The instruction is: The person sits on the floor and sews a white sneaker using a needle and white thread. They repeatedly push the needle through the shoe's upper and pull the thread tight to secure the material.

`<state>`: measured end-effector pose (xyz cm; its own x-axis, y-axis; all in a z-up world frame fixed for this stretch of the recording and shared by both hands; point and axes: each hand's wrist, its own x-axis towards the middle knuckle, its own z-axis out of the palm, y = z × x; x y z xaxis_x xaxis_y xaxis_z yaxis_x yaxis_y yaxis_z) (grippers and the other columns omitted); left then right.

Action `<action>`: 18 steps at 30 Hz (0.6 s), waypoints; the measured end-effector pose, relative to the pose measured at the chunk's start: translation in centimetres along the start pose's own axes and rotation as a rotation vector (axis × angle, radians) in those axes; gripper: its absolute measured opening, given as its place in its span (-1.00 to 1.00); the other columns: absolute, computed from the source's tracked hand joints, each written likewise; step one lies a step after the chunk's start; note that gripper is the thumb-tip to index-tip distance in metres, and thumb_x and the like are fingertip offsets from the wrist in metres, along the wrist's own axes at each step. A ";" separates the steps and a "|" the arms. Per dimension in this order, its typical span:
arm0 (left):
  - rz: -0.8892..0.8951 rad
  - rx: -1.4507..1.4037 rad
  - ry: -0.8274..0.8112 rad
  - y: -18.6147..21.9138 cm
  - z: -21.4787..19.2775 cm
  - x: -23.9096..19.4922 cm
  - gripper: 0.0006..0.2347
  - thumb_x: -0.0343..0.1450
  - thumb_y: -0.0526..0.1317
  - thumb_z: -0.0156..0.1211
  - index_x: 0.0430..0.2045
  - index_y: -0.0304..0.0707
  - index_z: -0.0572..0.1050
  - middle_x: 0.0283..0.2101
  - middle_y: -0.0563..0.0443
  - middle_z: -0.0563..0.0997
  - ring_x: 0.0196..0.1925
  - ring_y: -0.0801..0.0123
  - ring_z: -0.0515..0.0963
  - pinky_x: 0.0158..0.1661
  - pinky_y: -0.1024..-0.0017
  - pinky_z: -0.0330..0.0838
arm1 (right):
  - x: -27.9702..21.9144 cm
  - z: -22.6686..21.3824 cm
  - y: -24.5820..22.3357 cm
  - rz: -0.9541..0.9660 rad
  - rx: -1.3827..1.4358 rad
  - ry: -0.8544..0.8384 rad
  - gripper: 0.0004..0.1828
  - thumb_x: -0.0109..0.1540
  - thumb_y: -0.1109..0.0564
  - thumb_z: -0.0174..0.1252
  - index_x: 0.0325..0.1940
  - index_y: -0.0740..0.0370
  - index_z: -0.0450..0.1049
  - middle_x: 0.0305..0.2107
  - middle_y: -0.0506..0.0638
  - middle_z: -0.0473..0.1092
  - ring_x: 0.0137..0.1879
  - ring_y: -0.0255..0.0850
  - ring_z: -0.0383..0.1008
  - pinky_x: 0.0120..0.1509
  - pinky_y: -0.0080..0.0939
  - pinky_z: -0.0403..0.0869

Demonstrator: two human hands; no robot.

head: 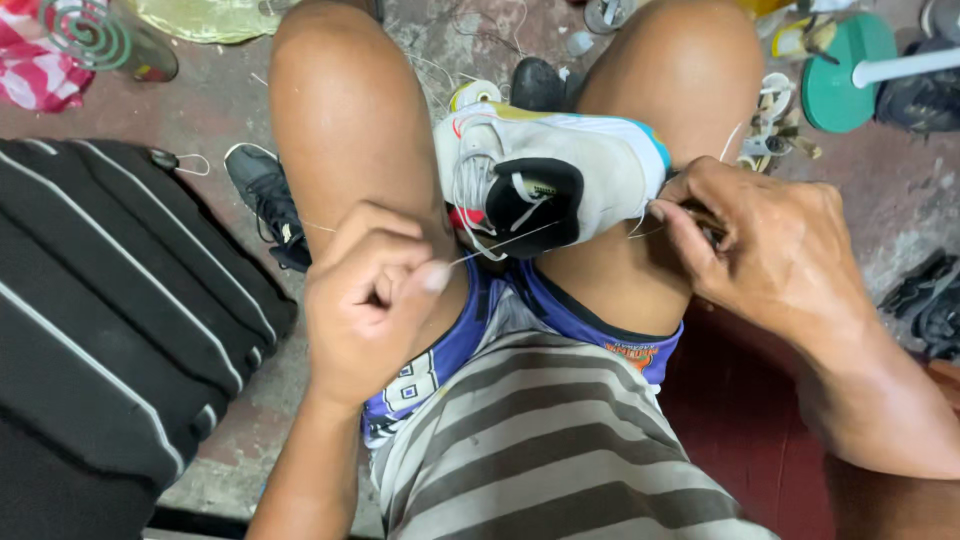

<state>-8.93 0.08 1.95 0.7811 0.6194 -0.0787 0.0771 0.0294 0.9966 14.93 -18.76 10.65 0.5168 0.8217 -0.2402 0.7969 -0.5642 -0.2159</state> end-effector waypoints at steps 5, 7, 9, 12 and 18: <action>-0.073 -0.719 -0.190 -1.1 1.9 2.0 -0.83 0.42 -0.37 0.15 -0.14 -0.35 0.46 -0.39 0.00 0.39 -0.36 0.47 0.34 -0.25 0.34 0.27 | 0.4 0.6 0.4 -0.013 0.011 0.049 -0.76 0.32 0.02 0.30 -0.25 0.23 0.49 -0.50 0.10 0.46 -0.45 -0.01 0.50 -0.34 -0.06 0.41; -0.060 -0.167 -0.205 -0.9 3.8 3.1 -0.79 0.43 -0.35 0.06 -0.07 -0.28 0.52 -0.47 -0.07 0.47 -0.49 0.39 0.44 -0.37 0.33 0.37 | 0.4 0.7 0.3 -0.050 0.078 0.045 -0.82 0.31 0.05 0.27 -0.24 0.20 0.52 -0.47 0.08 0.48 -0.47 -0.04 0.50 -0.37 -0.09 0.41; 0.024 0.154 -0.194 -0.5 5.3 4.2 -0.80 0.44 -0.34 0.05 -0.09 -0.28 0.53 -0.47 -0.16 0.53 -0.48 0.23 0.51 -0.39 0.28 0.42 | 0.7 0.5 0.5 -0.110 0.098 0.051 -0.84 0.29 0.06 0.27 -0.27 0.19 0.53 -0.48 0.06 0.48 -0.49 -0.06 0.49 -0.39 -0.10 0.41; 0.112 0.230 -0.204 -0.6 6.3 5.5 -0.90 0.43 -0.31 0.12 -0.26 -0.35 0.51 -0.43 -0.28 0.54 -0.38 -0.02 0.55 -0.35 0.19 0.41 | 1.4 0.6 1.2 -0.238 0.056 0.057 -0.82 0.26 0.06 0.30 -0.33 0.19 0.53 -0.50 0.05 0.47 -0.48 -0.05 0.49 -0.37 -0.09 0.42; -0.173 0.241 -0.390 -2.4 6.9 7.6 -0.87 0.38 -0.34 0.07 -0.56 -0.47 0.43 -0.58 -0.34 0.43 -0.59 0.05 0.41 -0.44 0.17 0.33 | 2.9 0.0 2.2 -0.489 0.032 0.049 -0.91 0.22 0.14 0.27 -0.24 0.19 0.59 -0.39 0.02 0.52 -0.35 -0.04 0.55 -0.31 -0.09 0.48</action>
<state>1.10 -0.74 -1.20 0.9145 0.2803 -0.2917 0.3314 -0.1053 0.9376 18.15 -17.61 9.48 0.0989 0.9934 -0.0586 0.9401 -0.1125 -0.3217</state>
